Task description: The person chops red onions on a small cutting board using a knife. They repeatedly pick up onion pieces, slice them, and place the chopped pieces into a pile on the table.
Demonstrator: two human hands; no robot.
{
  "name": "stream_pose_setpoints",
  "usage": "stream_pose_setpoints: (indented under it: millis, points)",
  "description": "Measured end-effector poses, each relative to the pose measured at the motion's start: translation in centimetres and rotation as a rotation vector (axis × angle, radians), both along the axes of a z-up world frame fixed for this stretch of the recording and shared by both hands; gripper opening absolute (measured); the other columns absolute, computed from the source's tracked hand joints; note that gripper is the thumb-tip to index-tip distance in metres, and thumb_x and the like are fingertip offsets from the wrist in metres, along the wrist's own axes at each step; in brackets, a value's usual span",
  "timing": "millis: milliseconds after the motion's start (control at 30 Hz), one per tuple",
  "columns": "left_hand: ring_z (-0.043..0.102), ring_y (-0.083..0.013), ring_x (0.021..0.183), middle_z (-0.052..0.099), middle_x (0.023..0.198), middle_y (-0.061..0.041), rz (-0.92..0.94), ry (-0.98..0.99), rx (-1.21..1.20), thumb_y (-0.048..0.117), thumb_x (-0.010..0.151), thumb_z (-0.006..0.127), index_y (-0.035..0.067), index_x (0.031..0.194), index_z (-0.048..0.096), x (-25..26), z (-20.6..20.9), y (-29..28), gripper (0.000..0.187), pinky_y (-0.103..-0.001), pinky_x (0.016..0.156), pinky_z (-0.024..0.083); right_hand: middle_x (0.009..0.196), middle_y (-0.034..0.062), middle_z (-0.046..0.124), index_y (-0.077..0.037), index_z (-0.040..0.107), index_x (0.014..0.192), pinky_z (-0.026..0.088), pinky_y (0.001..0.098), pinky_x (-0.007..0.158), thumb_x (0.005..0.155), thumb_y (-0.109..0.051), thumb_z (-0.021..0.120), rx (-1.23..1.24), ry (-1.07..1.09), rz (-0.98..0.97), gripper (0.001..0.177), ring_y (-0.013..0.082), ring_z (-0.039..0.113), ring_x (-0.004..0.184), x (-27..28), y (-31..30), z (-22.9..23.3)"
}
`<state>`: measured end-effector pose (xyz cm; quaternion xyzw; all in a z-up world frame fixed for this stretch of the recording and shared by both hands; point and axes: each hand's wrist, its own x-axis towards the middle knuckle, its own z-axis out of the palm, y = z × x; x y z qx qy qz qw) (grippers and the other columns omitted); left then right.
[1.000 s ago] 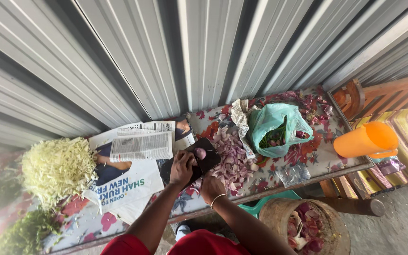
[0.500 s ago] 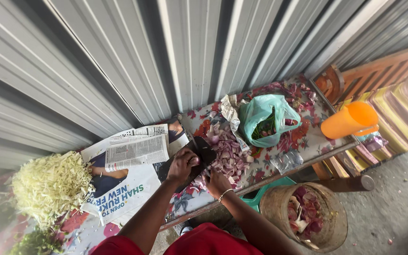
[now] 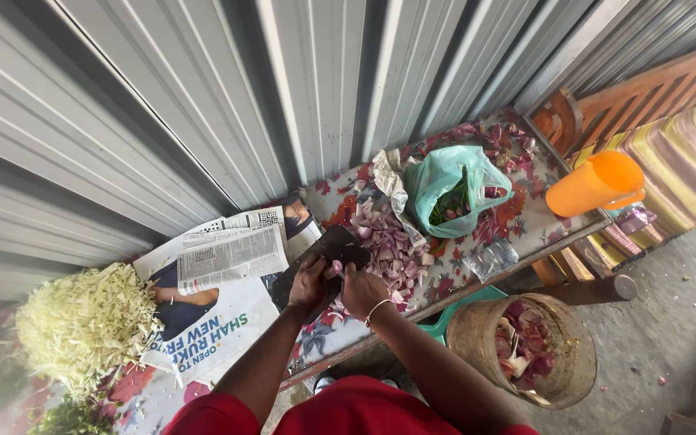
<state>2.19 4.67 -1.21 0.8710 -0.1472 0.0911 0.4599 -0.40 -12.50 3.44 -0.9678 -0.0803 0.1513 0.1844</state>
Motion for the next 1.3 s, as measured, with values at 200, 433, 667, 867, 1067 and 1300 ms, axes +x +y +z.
stream_pose_setpoints:
  millis: [200,433,667,867,1067,1300]
  points:
    - [0.067,-0.0406,0.101,0.069,0.103,-0.017,-0.012,-0.188,0.013,0.007,0.086,0.067,0.004,0.101,0.071,0.6,-0.7,-0.3,0.015,-0.048,0.088,0.053,0.085,0.0272,0.073,0.002,0.056,0.101,0.057,0.0520,0.075,0.086,-0.014,0.053,-0.029,-0.054,0.028,0.021,0.0417,0.073,0.082,0.4,-0.5,-1.5]
    - [0.067,-0.0382,0.096,0.068,0.100,-0.014,-0.014,-0.014,-0.028,0.008,0.088,0.067,0.005,0.102,0.070,0.5,1.7,0.3,0.015,-0.045,0.082,0.055,0.090,0.0309,0.071,0.004,0.056,0.108,0.056,0.0536,0.082,0.094,-0.014,0.045,0.022,0.191,-0.079,0.025,0.0449,0.072,0.088,-0.1,-0.3,-1.2]
    - [0.067,-0.0390,0.097,0.069,0.102,-0.014,-0.026,-0.064,-0.001,0.003,0.084,0.067,0.005,0.099,0.069,0.3,0.4,0.3,0.015,-0.046,0.084,0.055,0.096,0.0321,0.071,0.007,0.057,0.108,0.058,0.0521,0.082,0.087,-0.012,0.050,-0.166,-0.099,0.264,0.029,0.0441,0.072,0.090,-0.5,-0.5,-3.5]
    - [0.068,-0.0394,0.097,0.070,0.104,-0.016,-0.024,-0.074,-0.034,0.001,0.082,0.067,0.004,0.101,0.069,-0.1,-1.3,0.4,0.020,-0.046,0.084,0.057,0.099,0.0302,0.073,0.010,0.047,0.131,0.058,0.0509,0.084,0.093,-0.012,0.047,-0.014,0.229,-0.086,0.044,0.0429,0.073,0.095,-1.4,-1.0,-3.7]
    - [0.069,-0.0389,0.100,0.070,0.106,-0.016,-0.022,-0.095,-0.007,0.000,0.084,0.065,0.004,0.103,0.070,-0.4,-2.8,0.9,0.021,-0.045,0.088,0.057,0.103,0.0325,0.068,0.016,0.053,0.116,0.059,0.0491,0.071,0.091,-0.023,0.055,-0.110,-0.203,0.242,0.046,0.0420,0.072,0.086,-2.4,-0.9,-6.2]
    - [0.068,-0.0388,0.102,0.073,0.108,-0.016,0.031,-0.170,0.021,0.004,0.083,0.068,0.005,0.100,0.071,-1.1,-4.1,0.7,0.017,-0.046,0.089,0.056,0.120,0.0280,0.066,0.001,0.059,0.127,0.053,0.0578,0.094,0.093,-0.027,0.054,-0.148,0.073,0.147,0.044,0.0379,0.069,0.106,-3.2,-0.5,-7.6]
